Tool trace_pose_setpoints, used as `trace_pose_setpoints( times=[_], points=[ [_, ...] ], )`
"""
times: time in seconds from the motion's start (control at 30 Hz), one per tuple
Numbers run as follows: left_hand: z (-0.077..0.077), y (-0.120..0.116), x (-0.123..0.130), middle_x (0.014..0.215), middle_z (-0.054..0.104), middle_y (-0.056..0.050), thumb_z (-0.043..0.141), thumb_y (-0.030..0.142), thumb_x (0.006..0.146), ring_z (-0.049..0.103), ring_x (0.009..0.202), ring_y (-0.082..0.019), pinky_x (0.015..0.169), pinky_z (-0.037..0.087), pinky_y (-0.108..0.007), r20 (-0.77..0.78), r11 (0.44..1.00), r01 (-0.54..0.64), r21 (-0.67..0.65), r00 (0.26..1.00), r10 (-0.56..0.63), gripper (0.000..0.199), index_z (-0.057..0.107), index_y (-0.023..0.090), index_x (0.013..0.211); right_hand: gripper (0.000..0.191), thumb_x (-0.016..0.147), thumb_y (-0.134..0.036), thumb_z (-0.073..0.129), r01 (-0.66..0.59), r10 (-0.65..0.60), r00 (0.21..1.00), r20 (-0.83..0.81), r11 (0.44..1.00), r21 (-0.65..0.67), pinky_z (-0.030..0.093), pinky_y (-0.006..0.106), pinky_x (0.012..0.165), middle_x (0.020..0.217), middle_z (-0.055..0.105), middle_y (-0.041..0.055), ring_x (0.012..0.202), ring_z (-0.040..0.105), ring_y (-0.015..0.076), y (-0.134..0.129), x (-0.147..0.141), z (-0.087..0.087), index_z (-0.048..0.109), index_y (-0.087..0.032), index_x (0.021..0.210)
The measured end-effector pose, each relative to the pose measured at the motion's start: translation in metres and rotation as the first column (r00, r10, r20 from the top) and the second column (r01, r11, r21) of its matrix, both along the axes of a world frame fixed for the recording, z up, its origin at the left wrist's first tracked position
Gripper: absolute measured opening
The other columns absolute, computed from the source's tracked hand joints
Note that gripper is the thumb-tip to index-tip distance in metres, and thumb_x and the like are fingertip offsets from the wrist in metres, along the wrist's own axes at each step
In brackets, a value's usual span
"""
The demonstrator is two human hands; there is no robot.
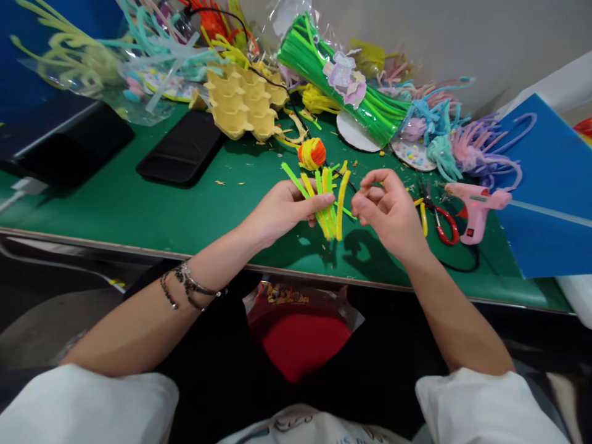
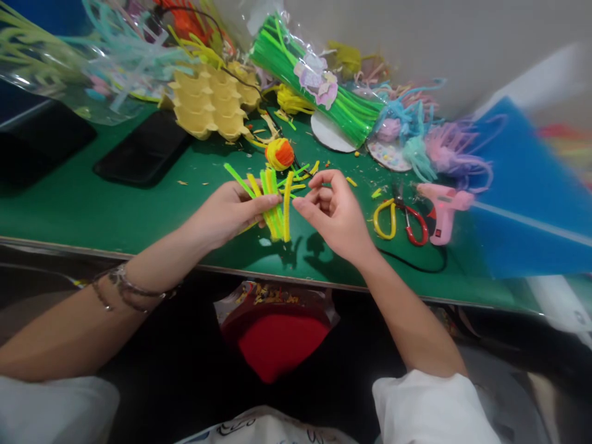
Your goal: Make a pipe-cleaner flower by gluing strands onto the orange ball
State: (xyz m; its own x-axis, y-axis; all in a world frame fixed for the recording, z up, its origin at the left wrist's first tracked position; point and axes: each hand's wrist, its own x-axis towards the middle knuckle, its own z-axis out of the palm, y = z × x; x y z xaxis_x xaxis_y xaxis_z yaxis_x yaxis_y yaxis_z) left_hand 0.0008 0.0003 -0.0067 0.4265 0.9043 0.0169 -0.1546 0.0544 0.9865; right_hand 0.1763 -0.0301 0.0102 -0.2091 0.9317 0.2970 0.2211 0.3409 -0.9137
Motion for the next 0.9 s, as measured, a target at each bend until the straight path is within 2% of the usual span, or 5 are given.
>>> trace_pose_setpoints(
  times=[0.07,0.17,0.27,0.5,0.9],
  points=[
    [0.001,0.001,-0.001,0.056,0.054,0.004,0.073,0.037,0.067,0.046,0.047,-0.004,0.044,0.041,-0.015,0.000,0.996,-0.069,0.049,0.998,0.069,0.026,0.060,0.014,0.065,0.026,0.082,-0.042,0.060,0.007,-0.023,0.985,0.173,0.996,0.092,0.035,0.018,0.049,0.062,0.050,-0.0064,0.052,0.044,0.0050,-0.004,0.001,0.004,0.047,-0.020,0.079],
    [0.003,0.001,-0.002,0.058,0.056,0.003,0.073,0.038,0.068,0.049,0.048,-0.005,0.043,0.041,-0.015,0.019,0.988,-0.121,0.097,0.993,0.120,0.027,0.060,0.014,0.065,0.027,0.078,-0.039,0.066,-0.096,-0.027,0.884,0.467,0.967,0.238,0.035,0.019,0.053,0.061,0.051,-0.0046,0.055,0.045,0.0057,-0.010,0.002,0.009,0.051,-0.018,0.069],
    [0.003,0.001,-0.003,0.060,0.058,0.003,0.074,0.038,0.068,0.051,0.049,-0.006,0.043,0.041,-0.015,0.053,0.983,-0.144,0.116,0.989,0.138,0.027,0.060,0.015,0.066,0.025,0.081,-0.038,0.062,-0.154,-0.044,0.802,0.596,0.948,0.277,0.036,0.021,0.056,0.064,0.056,-0.0027,0.056,0.047,0.0065,-0.014,0.000,0.010,0.055,-0.016,0.070],
    [0.001,0.003,-0.003,0.060,0.059,0.004,0.073,0.035,0.070,0.052,0.048,-0.005,0.043,0.043,-0.014,0.109,0.981,-0.155,0.113,0.984,0.143,0.023,0.062,0.015,0.067,0.021,0.087,-0.029,0.054,-0.196,-0.001,0.806,0.591,0.943,0.270,0.037,0.020,0.057,0.064,0.060,-0.0013,0.058,0.052,0.0074,-0.012,0.002,0.009,0.059,-0.016,0.071],
    [0.001,0.001,-0.002,0.066,0.061,0.003,0.071,0.033,0.074,0.056,0.053,-0.006,0.047,0.044,-0.016,0.153,0.989,-0.142,0.039,0.979,0.134,0.020,0.062,0.015,0.076,0.023,0.091,-0.023,0.046,-0.258,0.062,0.803,0.593,0.933,0.252,0.039,0.020,0.062,0.069,0.062,0.0005,0.065,0.056,0.0090,-0.011,0.003,0.012,0.059,-0.016,0.074]
  ],
)
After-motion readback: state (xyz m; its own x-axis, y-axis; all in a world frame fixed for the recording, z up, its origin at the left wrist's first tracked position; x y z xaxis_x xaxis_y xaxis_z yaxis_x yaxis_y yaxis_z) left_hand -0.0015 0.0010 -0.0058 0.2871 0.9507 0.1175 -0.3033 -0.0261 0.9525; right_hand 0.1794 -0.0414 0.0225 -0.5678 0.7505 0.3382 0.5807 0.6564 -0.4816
